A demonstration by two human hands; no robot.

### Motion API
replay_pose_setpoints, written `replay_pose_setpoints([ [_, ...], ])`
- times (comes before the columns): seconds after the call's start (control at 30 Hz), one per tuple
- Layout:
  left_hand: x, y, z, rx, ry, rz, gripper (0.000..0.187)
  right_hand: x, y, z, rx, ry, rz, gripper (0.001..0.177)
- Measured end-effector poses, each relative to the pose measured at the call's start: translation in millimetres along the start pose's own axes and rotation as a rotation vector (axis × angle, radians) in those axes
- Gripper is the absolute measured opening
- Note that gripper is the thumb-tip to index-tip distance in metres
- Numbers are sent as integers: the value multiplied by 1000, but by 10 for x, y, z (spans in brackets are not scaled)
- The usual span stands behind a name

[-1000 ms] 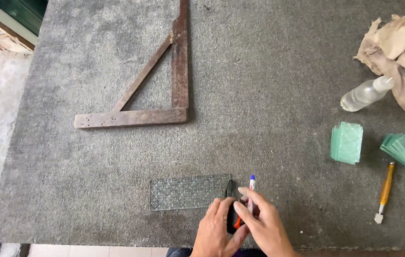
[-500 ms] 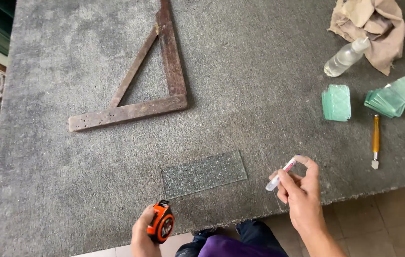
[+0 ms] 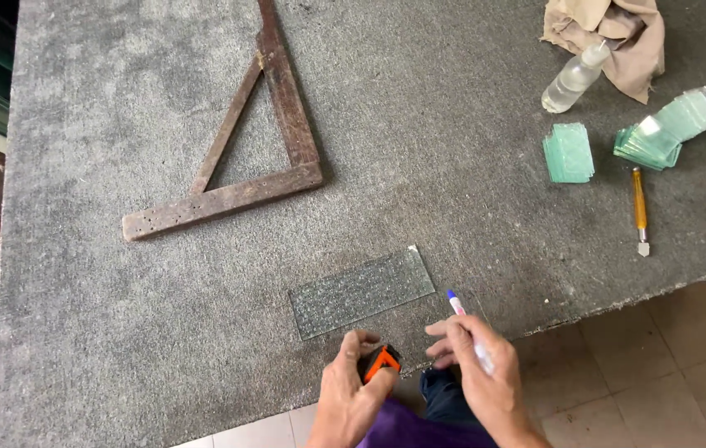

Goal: Measuring, marking, and scoring small pieces of glass on a workbench using a tape measure and glass cutter.

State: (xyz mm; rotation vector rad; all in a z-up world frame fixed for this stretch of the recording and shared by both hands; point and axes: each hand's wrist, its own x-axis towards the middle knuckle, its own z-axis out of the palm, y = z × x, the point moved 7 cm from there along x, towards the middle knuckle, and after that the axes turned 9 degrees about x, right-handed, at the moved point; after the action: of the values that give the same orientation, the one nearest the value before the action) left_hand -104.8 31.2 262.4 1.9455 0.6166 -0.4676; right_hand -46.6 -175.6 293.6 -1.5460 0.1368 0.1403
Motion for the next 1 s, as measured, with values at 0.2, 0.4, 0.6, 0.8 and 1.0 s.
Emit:
replay_pose_setpoints([
  [0.2, -30, 109, 176, 271, -35, 83, 46, -157, 293, 302, -369, -291, -121, 9],
  [0.4, -66, 42, 90, 473, 29, 62, 35, -140, 458, 200, -205, -286, 85, 20],
  [0.6, 267, -541, -595, 719, 182, -193, 70, 368, 261, -211, -262, -74, 38, 13],
  [0.8, 678, -585, -768, 732, 276, -172, 50, 898, 431, -247, -505, -38, -8, 18],
  [1.0, 822, -720, -776, 746, 379, -171, 48, 806, 149, -438, -298, -65, -276, 42],
])
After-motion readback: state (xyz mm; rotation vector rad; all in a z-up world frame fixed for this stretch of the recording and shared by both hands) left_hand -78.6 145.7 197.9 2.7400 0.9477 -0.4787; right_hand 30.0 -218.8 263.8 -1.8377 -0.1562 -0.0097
